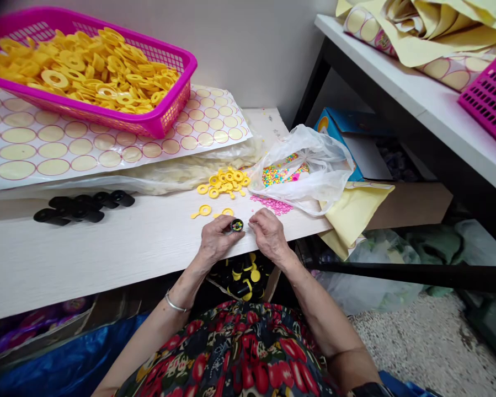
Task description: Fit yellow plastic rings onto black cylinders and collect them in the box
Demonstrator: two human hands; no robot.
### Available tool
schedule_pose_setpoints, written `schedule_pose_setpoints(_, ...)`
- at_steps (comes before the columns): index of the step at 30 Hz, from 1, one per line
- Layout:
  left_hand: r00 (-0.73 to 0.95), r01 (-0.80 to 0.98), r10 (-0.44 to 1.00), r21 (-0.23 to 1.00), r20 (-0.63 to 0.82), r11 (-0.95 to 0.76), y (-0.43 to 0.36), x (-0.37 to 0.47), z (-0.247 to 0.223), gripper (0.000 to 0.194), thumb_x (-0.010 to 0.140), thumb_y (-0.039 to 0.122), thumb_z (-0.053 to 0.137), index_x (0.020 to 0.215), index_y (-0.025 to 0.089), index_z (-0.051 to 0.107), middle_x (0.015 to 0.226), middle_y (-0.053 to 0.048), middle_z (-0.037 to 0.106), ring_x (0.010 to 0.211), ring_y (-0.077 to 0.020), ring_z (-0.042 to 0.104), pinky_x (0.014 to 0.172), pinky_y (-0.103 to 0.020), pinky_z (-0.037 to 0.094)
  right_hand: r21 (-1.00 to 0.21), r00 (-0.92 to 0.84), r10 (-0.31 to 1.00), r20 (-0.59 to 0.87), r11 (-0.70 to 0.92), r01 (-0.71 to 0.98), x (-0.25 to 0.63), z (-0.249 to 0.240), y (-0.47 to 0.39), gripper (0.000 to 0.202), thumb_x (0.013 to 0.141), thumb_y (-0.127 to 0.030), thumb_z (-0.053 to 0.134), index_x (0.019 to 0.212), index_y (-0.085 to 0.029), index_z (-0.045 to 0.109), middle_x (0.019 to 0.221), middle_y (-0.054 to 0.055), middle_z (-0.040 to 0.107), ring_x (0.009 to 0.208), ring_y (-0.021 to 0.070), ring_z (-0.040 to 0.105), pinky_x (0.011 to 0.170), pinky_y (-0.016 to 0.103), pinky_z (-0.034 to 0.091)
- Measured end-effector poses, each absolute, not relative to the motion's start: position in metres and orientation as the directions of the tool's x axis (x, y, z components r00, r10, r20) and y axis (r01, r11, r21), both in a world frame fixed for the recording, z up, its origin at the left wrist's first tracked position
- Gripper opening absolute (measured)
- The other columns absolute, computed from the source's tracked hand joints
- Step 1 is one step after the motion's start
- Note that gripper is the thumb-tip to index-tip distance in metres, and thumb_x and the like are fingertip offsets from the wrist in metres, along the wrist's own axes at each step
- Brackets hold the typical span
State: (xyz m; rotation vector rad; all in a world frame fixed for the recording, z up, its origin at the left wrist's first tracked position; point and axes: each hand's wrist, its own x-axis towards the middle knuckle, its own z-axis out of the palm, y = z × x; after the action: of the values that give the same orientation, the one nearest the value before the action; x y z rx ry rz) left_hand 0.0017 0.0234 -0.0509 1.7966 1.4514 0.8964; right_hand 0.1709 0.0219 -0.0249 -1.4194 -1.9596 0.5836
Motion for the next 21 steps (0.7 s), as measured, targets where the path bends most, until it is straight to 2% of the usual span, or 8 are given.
schedule_pose_setpoints(3, 0.14, 0.531, 0.983, 0.829, 0.118, -0.175, 0.023, 0.003, -0.049, 0.015, 0.071, 0.033, 0.065, 0.078, 0.02, 0.063, 0.071, 0.0, 0.059, 0.068, -0.0124, 0.051, 0.064, -0.024, 0.04, -0.694, -0.299, 0.922, 0.247, 0.383, 0.609, 0.158, -0.016, 0.028, 0.016, 0.085, -0.02, 0.046, 0.078, -0.018, 0.06, 0.079, 0.004, 0.054, 0.079, 0.0159, 0.051, 0.072, 0.028, 0.041)
schedule_pose_setpoints(11, 0.144, 0.536, 0.983, 0.826, 0.11, -0.171, 0.021, 0.002, -0.045, 0.01, 0.07, 0.028, 0.064, 0.075, 0.02, 0.063, 0.071, 0.001, 0.057, 0.069, -0.0124, 0.051, 0.065, -0.024, 0.04, -0.509, -0.436, 0.859, 0.269, 0.511, 0.692, 0.148, -0.013, 0.035, 0.018, 0.086, -0.019, 0.047, 0.076, -0.017, 0.061, 0.077, 0.005, 0.056, 0.075, 0.017, 0.047, 0.069, 0.03, 0.036)
schedule_pose_setpoints(17, 0.155, 0.546, 0.982, 0.819, 0.112, -0.179, 0.021, 0.001, -0.045, 0.008, 0.069, 0.023, 0.062, 0.076, 0.02, 0.062, 0.07, 0.001, 0.057, 0.07, -0.013, 0.051, 0.066, -0.024, 0.039, -0.364, -0.481, 0.857, 0.186, 0.515, 0.776, 0.145, -0.008, 0.034, 0.024, 0.088, -0.018, 0.043, 0.073, -0.016, 0.062, 0.079, 0.007, 0.057, 0.075, 0.0184, 0.045, 0.068, 0.031, 0.033)
schedule_pose_setpoints(21, 0.146, 0.539, 0.983, 0.825, 0.11, -0.172, 0.022, 0.002, -0.044, 0.005, 0.067, 0.019, 0.061, 0.072, 0.019, 0.062, 0.068, 0.001, 0.057, 0.068, -0.0128, 0.051, 0.064, -0.025, 0.039, -0.255, -0.515, 0.853, 0.089, 0.519, 0.816, 0.138, 0.001, 0.034, 0.021, 0.081, -0.01, 0.045, 0.072, -0.015, 0.063, 0.077, 0.008, 0.056, 0.074, 0.0193, 0.044, 0.065, 0.031, 0.032)
